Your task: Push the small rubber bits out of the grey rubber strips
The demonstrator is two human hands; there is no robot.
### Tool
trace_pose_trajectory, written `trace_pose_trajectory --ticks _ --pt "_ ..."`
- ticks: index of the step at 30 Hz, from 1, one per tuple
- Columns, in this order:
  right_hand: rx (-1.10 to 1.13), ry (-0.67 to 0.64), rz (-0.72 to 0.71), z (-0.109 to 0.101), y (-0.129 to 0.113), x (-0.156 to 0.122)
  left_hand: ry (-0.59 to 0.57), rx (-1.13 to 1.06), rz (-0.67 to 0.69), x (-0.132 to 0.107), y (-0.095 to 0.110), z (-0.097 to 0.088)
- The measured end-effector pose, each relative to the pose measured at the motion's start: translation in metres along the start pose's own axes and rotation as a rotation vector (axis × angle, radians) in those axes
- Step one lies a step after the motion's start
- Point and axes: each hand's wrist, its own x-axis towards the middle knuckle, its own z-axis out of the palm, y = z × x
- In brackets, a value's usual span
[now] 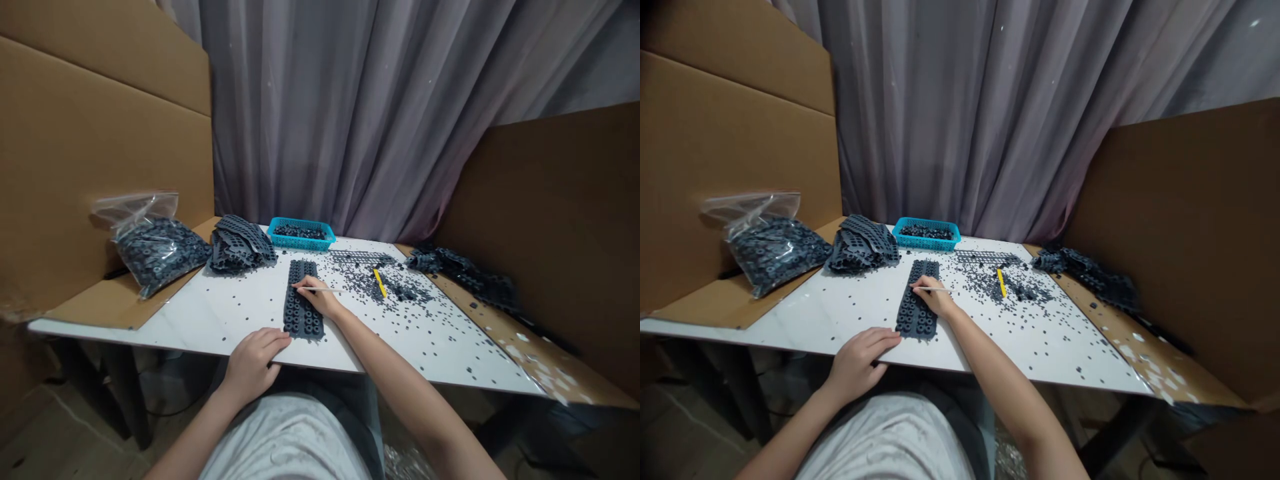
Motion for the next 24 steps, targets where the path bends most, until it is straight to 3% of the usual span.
trace_pose_trajectory --ticks 7,11,18,24 --pt "-0.174 0.069 0.019 -0.002 0.003 0.004 -0.002 -0.01 -0.003 -0.001 -0.001 0.001" --pt "-0.267 0.229 0.083 -0.008 0.008 0.004 -0.02 -0.003 -0.007 0.0 0.0 0.0" --pt "-0.359 0.563 0.249 -0.045 0.014 -0.006 -0.042 -0.026 -0.018 -0.001 -0.001 0.0" --pt "-0.384 0.756 0.401 -0.075 0.017 -0.014 -0.169 -0.157 -0.029 0.007 0.003 -0.023"
